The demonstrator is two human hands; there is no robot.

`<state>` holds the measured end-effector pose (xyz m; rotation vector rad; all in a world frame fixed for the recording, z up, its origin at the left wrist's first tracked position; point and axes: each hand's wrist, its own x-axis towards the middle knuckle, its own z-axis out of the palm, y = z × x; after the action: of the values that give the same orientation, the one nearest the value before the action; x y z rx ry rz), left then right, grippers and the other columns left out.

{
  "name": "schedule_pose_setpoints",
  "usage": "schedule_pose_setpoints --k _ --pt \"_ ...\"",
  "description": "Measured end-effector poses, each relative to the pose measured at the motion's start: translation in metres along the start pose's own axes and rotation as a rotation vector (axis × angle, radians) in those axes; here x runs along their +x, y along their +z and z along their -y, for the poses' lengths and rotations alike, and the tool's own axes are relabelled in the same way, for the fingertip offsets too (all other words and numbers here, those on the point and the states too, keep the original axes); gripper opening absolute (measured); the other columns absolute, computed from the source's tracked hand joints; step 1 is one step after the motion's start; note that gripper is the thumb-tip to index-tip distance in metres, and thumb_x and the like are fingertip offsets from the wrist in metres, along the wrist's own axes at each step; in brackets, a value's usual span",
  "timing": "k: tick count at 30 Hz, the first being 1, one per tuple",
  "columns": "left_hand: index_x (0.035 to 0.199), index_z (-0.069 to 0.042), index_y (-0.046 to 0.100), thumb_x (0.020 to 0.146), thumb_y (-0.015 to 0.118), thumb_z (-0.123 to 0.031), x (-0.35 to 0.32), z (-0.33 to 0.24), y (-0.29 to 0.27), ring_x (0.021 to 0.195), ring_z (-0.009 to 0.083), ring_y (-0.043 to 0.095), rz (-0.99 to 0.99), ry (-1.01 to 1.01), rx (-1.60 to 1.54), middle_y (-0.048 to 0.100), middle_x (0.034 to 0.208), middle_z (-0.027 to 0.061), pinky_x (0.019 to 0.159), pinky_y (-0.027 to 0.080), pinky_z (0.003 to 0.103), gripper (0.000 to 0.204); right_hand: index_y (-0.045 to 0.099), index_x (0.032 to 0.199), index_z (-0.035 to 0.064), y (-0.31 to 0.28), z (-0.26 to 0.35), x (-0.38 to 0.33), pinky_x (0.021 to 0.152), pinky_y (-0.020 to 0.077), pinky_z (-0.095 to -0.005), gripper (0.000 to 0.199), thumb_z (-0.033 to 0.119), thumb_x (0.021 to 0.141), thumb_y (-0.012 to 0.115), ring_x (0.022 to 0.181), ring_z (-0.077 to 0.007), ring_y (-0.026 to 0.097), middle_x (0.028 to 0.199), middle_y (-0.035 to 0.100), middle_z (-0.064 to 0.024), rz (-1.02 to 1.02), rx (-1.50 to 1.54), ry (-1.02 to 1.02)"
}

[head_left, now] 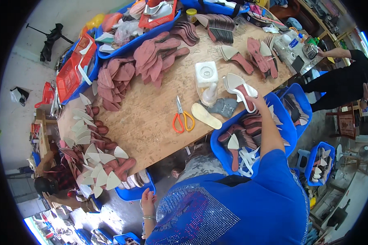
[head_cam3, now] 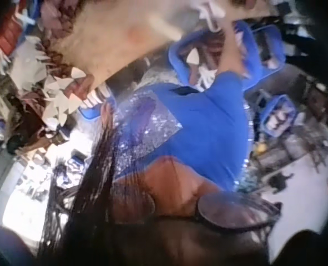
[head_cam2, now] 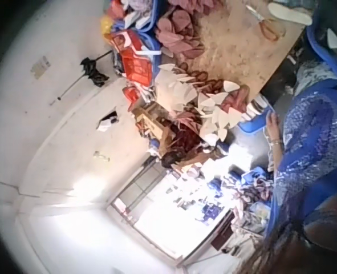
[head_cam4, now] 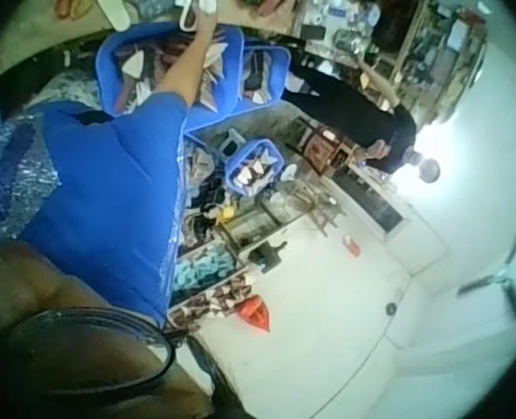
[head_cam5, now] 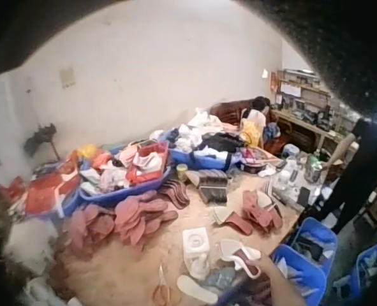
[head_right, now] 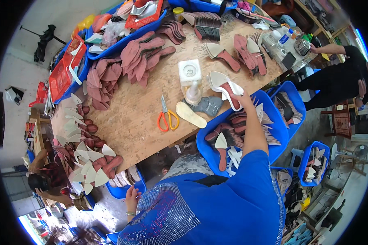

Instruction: The person applies glue to the edges of shoe sole components using a brush and then presses them together. They handle the parts one by one, dipping the brush into a container of adhesive and spreading it on the white and pink materials before stacking the finished pairs.

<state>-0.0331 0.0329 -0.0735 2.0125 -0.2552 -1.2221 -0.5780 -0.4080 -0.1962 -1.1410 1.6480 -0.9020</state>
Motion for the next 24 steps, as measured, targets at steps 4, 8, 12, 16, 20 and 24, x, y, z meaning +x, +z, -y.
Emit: schedule_pose_setpoints --k 4,8,12,16,20,24 --pt "0.127 -0.005 0.047 0.095 0.053 -0.021 0.010 -0.007 0.003 0.081 0.0121 0.060 0.057 0.020 0.056 0.060 0.103 0.0061 0.067 0.051 0.024 0.036 0.050 0.124 -0.0018 0.001 0.001 0.004 0.089 0.0445 -0.0306 0.066 0.020 0.069 0.080 0.101 -0.0175 0.057 0.114 0.061 -0.0098 0.133 0.136 -0.026" --pt "0.127 -0.006 0.047 0.095 0.053 -0.022 0.015 -0.012 0.012 0.082 0.0119 0.061 0.113 0.019 0.113 0.060 0.103 0.0061 0.067 0.050 0.024 0.036 0.052 0.122 -0.0004 0.003 -0.010 0.005 0.088 0.0449 -0.0304 0.061 0.020 0.071 0.079 0.098 -0.0178 0.059 0.112 0.062 -0.0095 0.069 0.191 0.099" --pt "0.127 -0.005 0.047 0.095 0.053 -0.021 0.009 -0.018 0.018 0.082 0.0119 0.061 0.105 0.032 0.127 0.061 0.102 0.0056 0.067 0.050 0.024 0.036 0.055 0.120 -0.0001 0.014 -0.007 -0.007 0.088 0.0446 -0.0304 0.054 0.018 0.074 0.076 0.097 -0.0186 0.060 0.110 0.062 -0.0096 -0.002 0.334 0.103" --pt "0.127 -0.006 0.047 0.095 0.052 -0.021 0.005 -0.021 0.018 0.081 0.0122 0.061 0.109 0.057 0.128 0.061 0.103 0.0056 0.067 0.050 0.024 0.036 0.054 0.120 -0.0006 0.006 -0.019 -0.005 0.087 0.0443 -0.0294 0.052 0.015 0.075 0.075 0.098 -0.0184 0.059 0.110 0.062 -0.0087 -0.115 0.399 0.088" --pt "0.125 -0.004 0.049 0.093 0.053 -0.020 -0.004 -0.024 0.023 0.082 0.0122 0.061 0.076 0.024 0.141 0.061 0.101 0.0056 0.071 0.050 0.024 0.036 0.053 0.122 -0.0016 -0.013 -0.032 0.003 0.089 0.0434 -0.0304 0.050 0.018 0.079 0.072 0.099 -0.0192 0.059 0.111 0.062 -0.0092 -0.198 0.497 0.066" --pt "0.125 -0.004 0.048 0.094 0.053 -0.020 -0.003 -0.008 0.019 0.081 0.0122 0.061 0.095 0.028 0.109 0.062 0.101 0.0061 0.068 0.050 0.023 0.036 0.056 0.118 -0.0018 -0.015 -0.025 0.008 0.086 0.0451 -0.0312 0.049 0.023 0.079 0.071 0.096 -0.0196 0.060 0.107 0.064 -0.0110 -0.184 0.349 0.193"
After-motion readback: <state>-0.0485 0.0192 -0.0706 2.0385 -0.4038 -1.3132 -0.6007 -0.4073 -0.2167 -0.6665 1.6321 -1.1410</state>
